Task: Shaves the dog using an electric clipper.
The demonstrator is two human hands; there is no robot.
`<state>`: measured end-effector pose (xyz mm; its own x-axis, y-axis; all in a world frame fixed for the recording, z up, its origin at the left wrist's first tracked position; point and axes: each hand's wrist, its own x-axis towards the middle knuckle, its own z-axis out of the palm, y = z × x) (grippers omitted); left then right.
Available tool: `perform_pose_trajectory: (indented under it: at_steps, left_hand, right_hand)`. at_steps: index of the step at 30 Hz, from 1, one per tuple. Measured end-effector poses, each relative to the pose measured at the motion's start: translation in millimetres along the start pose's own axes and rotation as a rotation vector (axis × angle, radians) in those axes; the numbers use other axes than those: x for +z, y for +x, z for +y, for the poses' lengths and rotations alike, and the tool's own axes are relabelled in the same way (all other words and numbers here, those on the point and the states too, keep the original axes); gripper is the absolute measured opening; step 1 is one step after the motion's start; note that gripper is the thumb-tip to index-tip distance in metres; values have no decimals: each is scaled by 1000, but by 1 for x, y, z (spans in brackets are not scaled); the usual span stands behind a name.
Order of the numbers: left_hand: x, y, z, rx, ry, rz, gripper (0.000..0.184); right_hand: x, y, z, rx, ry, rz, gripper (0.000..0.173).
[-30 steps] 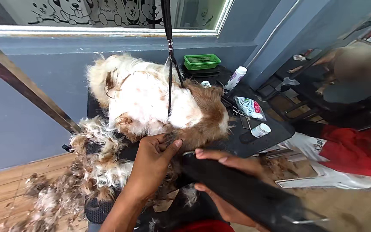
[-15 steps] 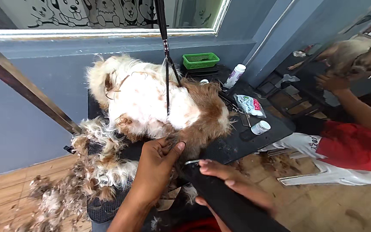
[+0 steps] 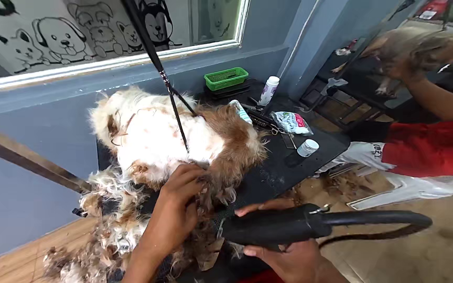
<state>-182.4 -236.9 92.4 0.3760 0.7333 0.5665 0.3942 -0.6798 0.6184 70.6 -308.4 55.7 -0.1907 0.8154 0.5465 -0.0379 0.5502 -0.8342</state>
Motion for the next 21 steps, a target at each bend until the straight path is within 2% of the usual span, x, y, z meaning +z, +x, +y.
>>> perform_pose_trajectory:
  at_steps: [2,6,10,13,16,18,21]
  left_hand:
    - [0,12,-7,159,114,25,21]
    - [14,36,-14,324,268,38,34]
    - [13,63,-6,371,279,-3,35]
    - [12,75,5,280,335,3,36]
    - [11,82,16,117,216,51,33]
    - [6,84,24,-26,63,91,16]
    - [-3,89,35,-248,-170,88,29]
  right_hand:
    - [-7,-10,1,31,49,15,69]
    - [-13,-18,-2,38,48,100,67]
    - [-22,-18,-5,32,36,167,68]
    - [-30,-17,-8,45,4,213,70]
    - [-37,-9,-10,35,-14,241,71]
    - [-40,-3,-11,21,-18,260,71]
    - [-37,8,-16,-11,-46,313,68]
